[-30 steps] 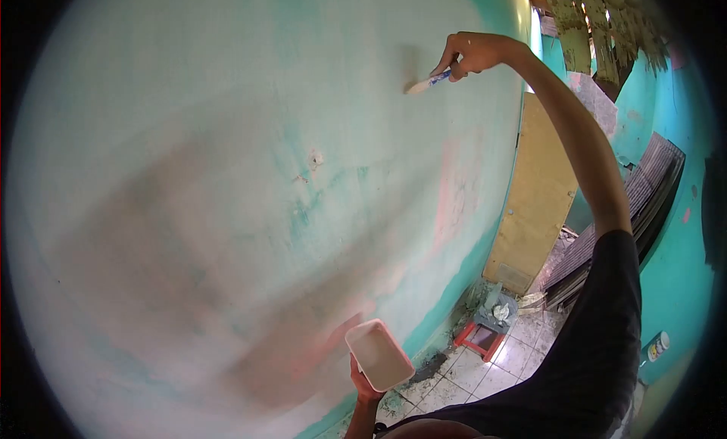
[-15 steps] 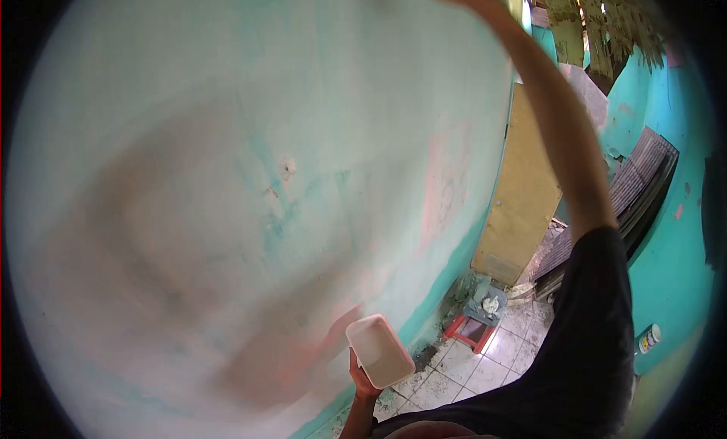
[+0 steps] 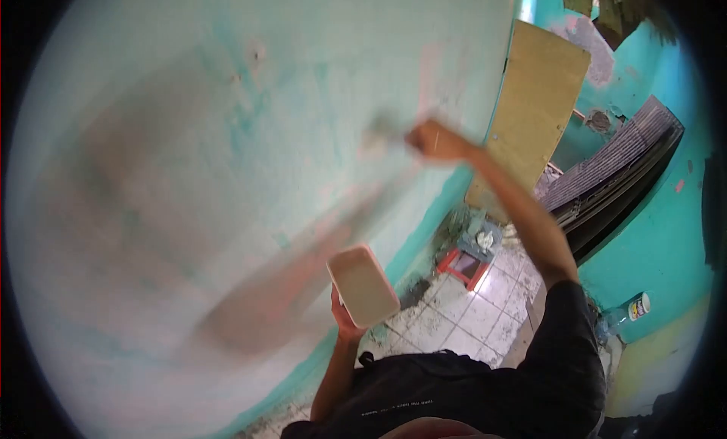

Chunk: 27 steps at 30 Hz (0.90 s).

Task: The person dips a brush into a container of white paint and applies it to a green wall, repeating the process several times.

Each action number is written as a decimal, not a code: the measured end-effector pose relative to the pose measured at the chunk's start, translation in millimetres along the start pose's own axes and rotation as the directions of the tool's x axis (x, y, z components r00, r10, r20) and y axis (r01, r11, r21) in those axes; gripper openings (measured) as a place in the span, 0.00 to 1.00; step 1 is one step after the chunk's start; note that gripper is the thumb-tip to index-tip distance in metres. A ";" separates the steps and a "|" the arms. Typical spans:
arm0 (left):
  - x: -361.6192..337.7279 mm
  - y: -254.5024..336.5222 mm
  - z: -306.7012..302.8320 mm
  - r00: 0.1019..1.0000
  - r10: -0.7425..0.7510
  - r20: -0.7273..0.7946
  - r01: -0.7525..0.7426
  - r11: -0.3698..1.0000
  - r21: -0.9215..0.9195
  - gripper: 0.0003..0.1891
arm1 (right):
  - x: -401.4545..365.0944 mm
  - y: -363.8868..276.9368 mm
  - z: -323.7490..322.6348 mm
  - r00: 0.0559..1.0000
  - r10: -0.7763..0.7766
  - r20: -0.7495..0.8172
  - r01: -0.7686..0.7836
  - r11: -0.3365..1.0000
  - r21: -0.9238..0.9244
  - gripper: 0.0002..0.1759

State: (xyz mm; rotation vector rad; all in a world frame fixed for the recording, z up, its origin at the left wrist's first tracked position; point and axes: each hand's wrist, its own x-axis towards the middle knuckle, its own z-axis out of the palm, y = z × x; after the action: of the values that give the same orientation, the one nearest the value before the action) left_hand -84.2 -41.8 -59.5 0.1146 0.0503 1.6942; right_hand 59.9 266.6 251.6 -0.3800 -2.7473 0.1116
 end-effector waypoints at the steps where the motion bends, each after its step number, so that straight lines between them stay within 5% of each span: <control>1: -3.1 0.4 -0.3 0.997 0.046 -0.066 -0.040 0.996 0.086 0.30 | 20.8 -3.7 -47.3 0.982 -0.067 -0.179 0.048 0.993 -0.110 0.09; 3: -7.6 0.8 14.0 0.997 0.077 -0.008 -0.075 0.985 0.156 0.32 | 48.8 -19.8 -130.3 0.869 -0.090 -0.486 0.013 0.987 -0.159 0.11; 4: -10.9 2.5 19.4 0.995 0.051 0.083 -0.065 0.984 0.168 0.33 | 50.6 -50.3 -146.0 0.889 -0.079 -0.450 0.028 0.992 -0.120 0.11; 6: -23.9 4.2 29.0 0.979 0.021 0.203 -0.049 0.990 0.135 0.37 | 57.7 -100.0 -156.2 0.677 0.039 -0.735 -0.113 0.992 -0.051 0.16; 10: -45.6 2.5 28.1 0.959 0.144 0.244 -0.150 0.989 0.006 0.40 | 42.0 -90.0 -21.0 0.765 0.218 -0.607 -0.286 0.958 -0.016 0.17; 11: -53.0 2.8 27.7 0.964 0.162 0.210 -0.166 0.986 -0.001 0.40 | 23.2 -85.0 29.1 0.734 0.052 -0.677 -0.086 0.996 -0.016 0.11; 13: -61.6 3.6 30.5 0.939 0.176 0.294 -0.176 0.984 -0.026 0.43 | -20.0 -107.7 92.2 0.823 0.177 -0.540 -0.090 0.979 0.184 0.07; 15: -70.8 1.1 25.5 0.948 0.166 0.272 -0.154 0.986 -0.066 0.44 | -64.9 -139.6 122.8 0.906 0.324 -0.274 -0.204 0.898 0.389 0.13; 18: -84.3 -7.3 21.4 0.957 0.131 0.258 -0.117 0.991 -0.068 0.43 | -115.7 -177.5 131.3 0.935 0.343 -0.092 -0.250 0.818 0.518 0.20; 21: -100.5 -15.2 -3.3 0.984 0.101 0.149 -0.111 0.992 0.060 0.37 | -144.6 -205.7 116.1 0.960 0.280 -0.019 -0.204 0.740 0.641 0.20; 23: -101.4 -23.3 2.1 0.996 0.078 0.052 -0.085 0.984 0.155 0.36 | -162.7 -208.5 99.8 0.998 0.014 0.064 -0.051 0.791 0.610 0.21; 24: -98.9 -26.2 13.5 0.996 0.071 -0.058 -0.060 0.983 0.173 0.35 | -171.1 -207.5 91.9 0.997 0.034 0.070 -0.069 0.786 0.614 0.21; 27: -91.2 -42.5 17.4 0.975 0.011 -0.223 0.036 0.978 0.205 0.34 | -197.1 -202.6 77.0 0.885 -0.045 0.463 -0.188 0.875 0.446 0.21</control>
State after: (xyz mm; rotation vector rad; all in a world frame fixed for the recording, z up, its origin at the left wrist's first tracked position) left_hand -29.2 -127.5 -50.7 0.0797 0.3970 1.6791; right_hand 158.5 15.4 137.8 -0.3489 -3.0128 1.0115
